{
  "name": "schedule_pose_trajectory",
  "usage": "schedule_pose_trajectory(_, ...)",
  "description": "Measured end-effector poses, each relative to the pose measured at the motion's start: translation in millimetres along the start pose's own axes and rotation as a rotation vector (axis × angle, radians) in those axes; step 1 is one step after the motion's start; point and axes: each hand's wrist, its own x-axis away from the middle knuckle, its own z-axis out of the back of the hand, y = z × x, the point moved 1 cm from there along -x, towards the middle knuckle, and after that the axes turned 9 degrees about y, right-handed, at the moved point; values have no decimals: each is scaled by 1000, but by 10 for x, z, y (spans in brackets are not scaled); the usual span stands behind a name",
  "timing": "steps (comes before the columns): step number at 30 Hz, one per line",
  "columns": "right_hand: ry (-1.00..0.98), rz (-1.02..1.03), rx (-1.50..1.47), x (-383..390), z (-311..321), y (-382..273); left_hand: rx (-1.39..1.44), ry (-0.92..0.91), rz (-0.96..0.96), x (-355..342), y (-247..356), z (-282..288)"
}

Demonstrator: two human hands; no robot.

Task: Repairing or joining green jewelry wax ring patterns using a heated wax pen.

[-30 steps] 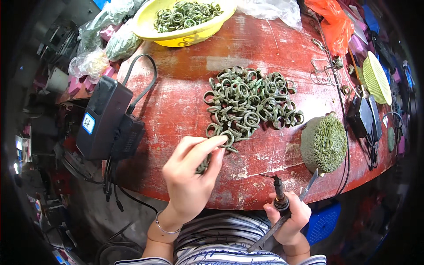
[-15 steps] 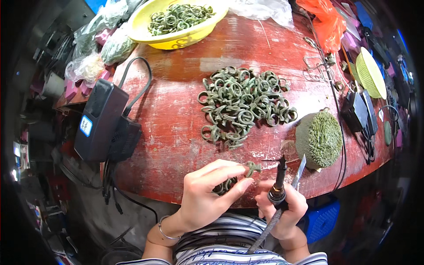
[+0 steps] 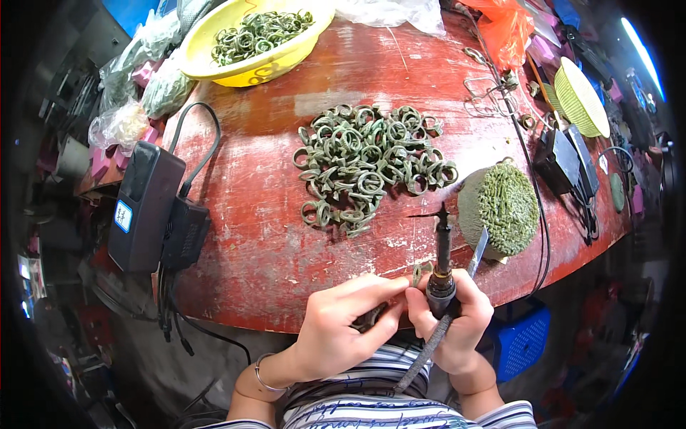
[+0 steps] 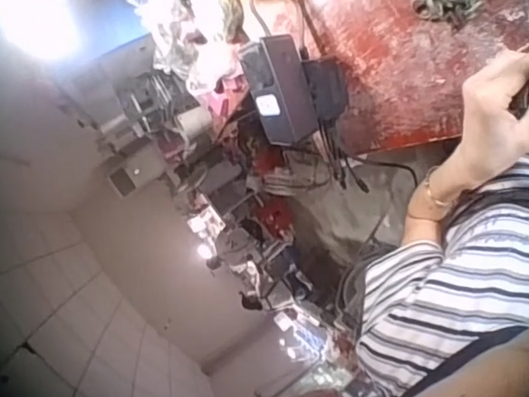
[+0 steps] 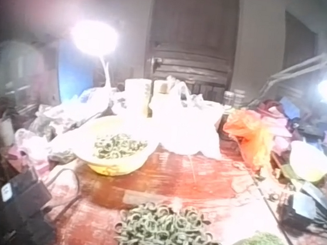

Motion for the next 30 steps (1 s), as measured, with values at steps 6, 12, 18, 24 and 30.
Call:
schedule_pose_trajectory(6, -122, 137, 33, -30, 134, -81, 243, 198, 309, -51, -11, 16)
schedule_pose_trajectory(12, -126, 79, 25, -66, 145, -85, 430, -22, 212, -81, -31, 43)
schedule_pose_trajectory(18, -83, 158, 119, -63, 107, -63, 310, 42, 145, -75, -12, 35)
schedule_pose_trajectory(24, -113, 289, 266, 45, 303, 11, 72, 206, 29, -3, -105, 15)
schedule_pose_trajectory(30, -98, 423, 520, 197, 428, 179, 39, 256, 27, -13, -132, -3)
